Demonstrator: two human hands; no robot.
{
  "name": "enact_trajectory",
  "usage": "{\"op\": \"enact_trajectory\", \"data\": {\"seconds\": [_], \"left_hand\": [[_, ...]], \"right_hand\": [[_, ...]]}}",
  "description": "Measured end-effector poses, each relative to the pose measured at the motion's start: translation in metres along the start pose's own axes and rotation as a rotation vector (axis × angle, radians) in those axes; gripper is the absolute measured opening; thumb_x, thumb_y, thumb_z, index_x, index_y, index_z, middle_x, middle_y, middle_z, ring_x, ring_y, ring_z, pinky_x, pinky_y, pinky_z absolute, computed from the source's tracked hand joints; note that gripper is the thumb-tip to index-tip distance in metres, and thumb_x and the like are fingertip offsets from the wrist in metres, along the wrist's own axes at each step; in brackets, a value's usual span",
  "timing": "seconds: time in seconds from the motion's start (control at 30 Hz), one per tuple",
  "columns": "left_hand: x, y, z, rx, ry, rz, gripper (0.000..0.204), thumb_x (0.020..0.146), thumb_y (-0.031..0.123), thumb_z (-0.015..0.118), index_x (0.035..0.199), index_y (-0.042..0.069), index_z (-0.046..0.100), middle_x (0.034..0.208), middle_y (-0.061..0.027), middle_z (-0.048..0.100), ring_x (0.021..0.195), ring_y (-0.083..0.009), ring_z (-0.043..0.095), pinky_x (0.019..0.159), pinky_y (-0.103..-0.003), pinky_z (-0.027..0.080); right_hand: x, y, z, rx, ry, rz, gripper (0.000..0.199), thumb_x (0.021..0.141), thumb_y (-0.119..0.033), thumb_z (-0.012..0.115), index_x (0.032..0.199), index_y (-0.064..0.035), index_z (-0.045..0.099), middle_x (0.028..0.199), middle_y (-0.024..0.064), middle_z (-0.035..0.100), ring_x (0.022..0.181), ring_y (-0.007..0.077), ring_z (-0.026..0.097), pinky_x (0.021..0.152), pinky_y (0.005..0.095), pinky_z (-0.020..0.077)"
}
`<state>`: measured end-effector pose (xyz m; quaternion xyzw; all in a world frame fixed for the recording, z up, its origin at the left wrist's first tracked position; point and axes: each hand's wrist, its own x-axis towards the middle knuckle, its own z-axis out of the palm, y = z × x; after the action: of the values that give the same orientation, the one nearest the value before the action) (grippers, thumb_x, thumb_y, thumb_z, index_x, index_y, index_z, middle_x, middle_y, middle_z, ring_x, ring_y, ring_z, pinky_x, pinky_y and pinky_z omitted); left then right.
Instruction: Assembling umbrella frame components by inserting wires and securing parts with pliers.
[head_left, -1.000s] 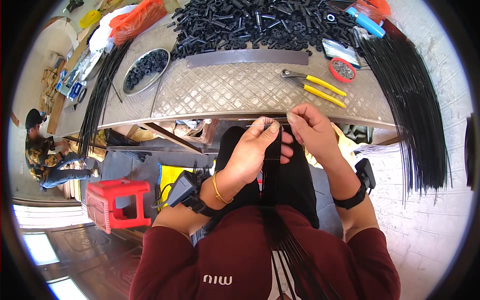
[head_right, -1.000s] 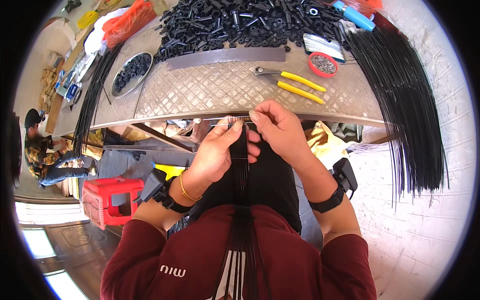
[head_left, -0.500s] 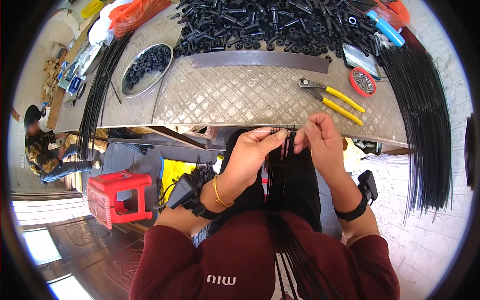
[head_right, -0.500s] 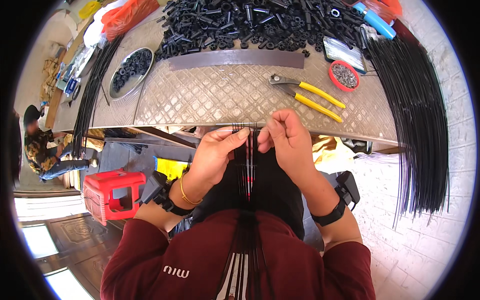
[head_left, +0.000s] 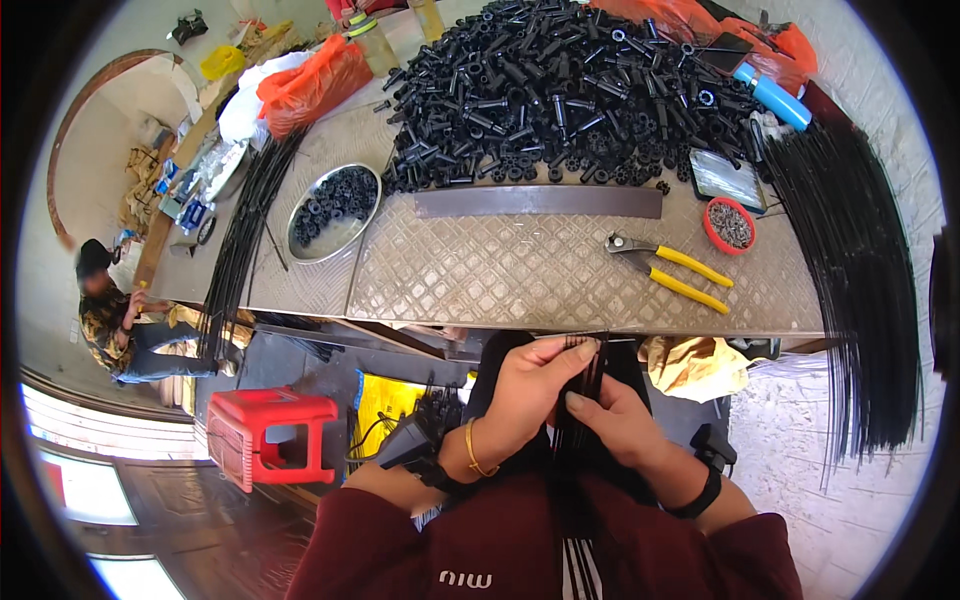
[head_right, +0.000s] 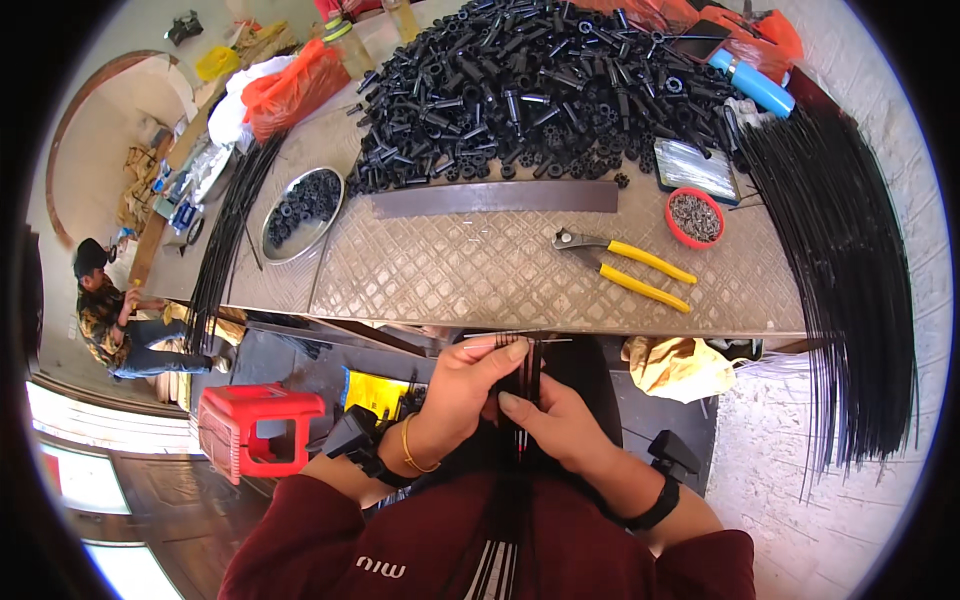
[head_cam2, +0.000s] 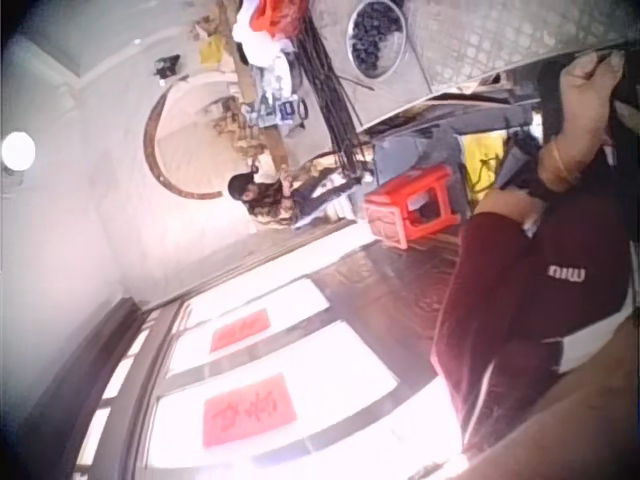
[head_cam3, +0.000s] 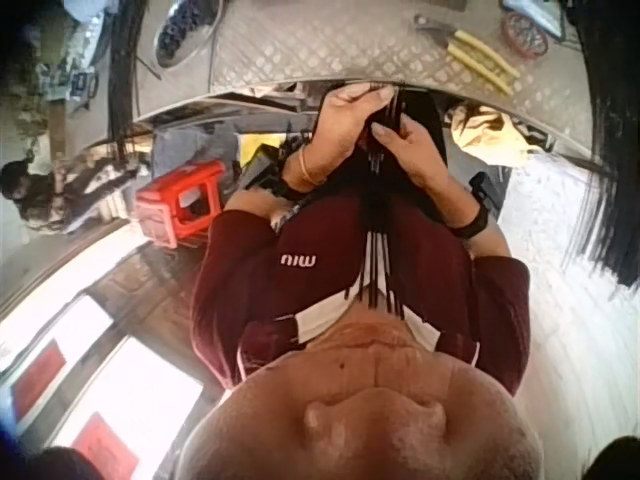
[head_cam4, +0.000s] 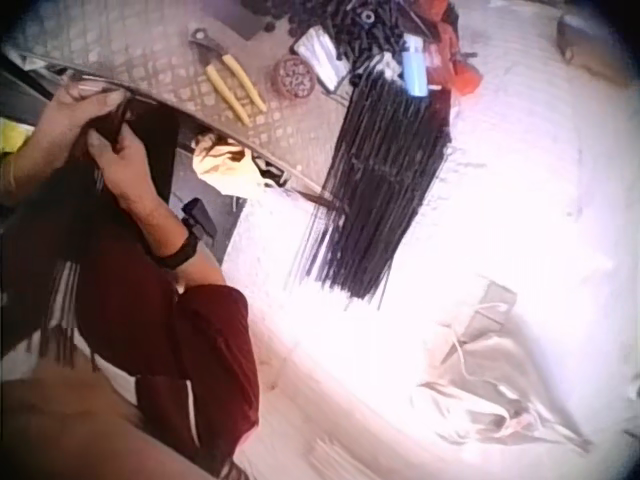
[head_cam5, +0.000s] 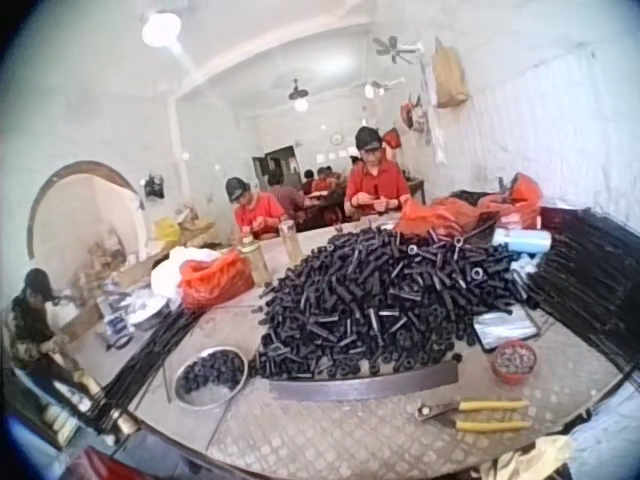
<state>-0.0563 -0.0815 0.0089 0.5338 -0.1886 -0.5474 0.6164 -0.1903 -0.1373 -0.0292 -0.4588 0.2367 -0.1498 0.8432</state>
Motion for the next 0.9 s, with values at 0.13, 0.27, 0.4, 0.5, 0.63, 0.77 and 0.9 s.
{"op": "enact_trajectory", "data": {"seconds": [0.13, 0.27, 0.4, 0.5, 0.63, 0.77, 0.9], "left_hand": [[0.004, 0.018, -0.014, 0.603, -0.414, -0.034, 0.024, 0.084, 0.024, 0.062, 0.101, 0.006, 0.064, 0.073, -0.0004, 0.061, 0.062, -0.0069, 0.053, 0.055, -0.022, 0.045], [0.044, 0.092, -0.058, 1.188, -0.460, 0.195, 0.041, 0.076, 0.020, 0.072, 0.113, 0.007, 0.061, 0.094, -0.0112, 0.068, 0.083, -0.0166, 0.065, 0.074, -0.029, 0.050], [0.120, 0.161, -0.064, 1.363, 0.337, 0.808, 0.021, 0.078, 0.007, 0.063, 0.099, 0.004, 0.067, 0.097, -0.0095, 0.066, 0.090, -0.0215, 0.063, 0.081, -0.030, 0.049], [0.199, 0.167, -0.096, 1.712, 0.422, 1.122, 0.024, 0.075, 0.008, 0.062, 0.098, 0.007, 0.067, 0.098, -0.0097, 0.065, 0.097, -0.0269, 0.059, 0.086, -0.035, 0.046], [0.237, 0.158, -0.102, 2.060, 0.413, 0.936, 0.027, 0.069, 0.008, 0.062, 0.096, 0.009, 0.066, 0.099, -0.0072, 0.064, 0.104, -0.0255, 0.054, 0.088, -0.040, 0.042], [0.232, 0.172, -0.113, 1.802, 0.360, 1.136, 0.021, 0.070, 0.009, 0.061, 0.090, 0.006, 0.065, 0.086, -0.0107, 0.063, 0.090, -0.0294, 0.057, 0.078, -0.040, 0.046], [0.208, 0.176, -0.097, 1.497, 0.424, 0.948, 0.017, 0.071, 0.005, 0.057, 0.088, 0.002, 0.058, 0.089, -0.0193, 0.058, 0.088, -0.0369, 0.055, 0.079, -0.042, 0.045]], "right_hand": [[-0.003, 0.001, -0.005, 0.021, -0.030, -0.015, 0.018, 0.093, -0.012, 0.050, 0.107, -0.0006, 0.054, 0.093, 0.0067, 0.062, 0.086, 0.0150, 0.060, 0.083, 0.0278, 0.0474], [-0.017, 0.008, -0.026, 0.255, -0.008, 0.030, 0.018, 0.094, -0.013, 0.049, 0.105, 0.0009, 0.054, 0.099, 0.0132, 0.063, 0.093, 0.0215, 0.062, 0.087, 0.0338, 0.0492], [-0.019, -0.001, -0.027, 0.220, -0.049, 0.014, 0.019, 0.093, -0.016, 0.052, 0.104, -0.0004, 0.054, 0.095, 0.0131, 0.064, 0.093, 0.0240, 0.063, 0.085, 0.0380, 0.0500], [-0.016, -0.005, -0.030, 0.185, -0.120, 0.042, 0.020, 0.094, -0.015, 0.049, 0.107, 0.0009, 0.053, 0.100, 0.0125, 0.063, 0.095, 0.0205, 0.061, 0.087, 0.0328, 0.0484], [-0.016, -0.001, -0.037, 0.199, -0.087, 0.023, 0.019, 0.095, -0.014, 0.048, 0.107, 0.0007, 0.053, 0.100, 0.0123, 0.063, 0.095, 0.0204, 0.061, 0.088, 0.0326, 0.0480], [-0.012, 0.000, -0.041, 0.206, -0.085, -0.009, 0.019, 0.095, -0.012, 0.048, 0.107, 0.0007, 0.053, 0.099, 0.0128, 0.063, 0.095, 0.0208, 0.061, 0.087, 0.0331, 0.0482], [-0.004, -0.002, -0.043, 0.208, -0.064, 0.024, 0.019, 0.095, -0.013, 0.048, 0.107, 0.0008, 0.053, 0.099, 0.0130, 0.063, 0.095, 0.0211, 0.061, 0.087, 0.0336, 0.0485]]}}
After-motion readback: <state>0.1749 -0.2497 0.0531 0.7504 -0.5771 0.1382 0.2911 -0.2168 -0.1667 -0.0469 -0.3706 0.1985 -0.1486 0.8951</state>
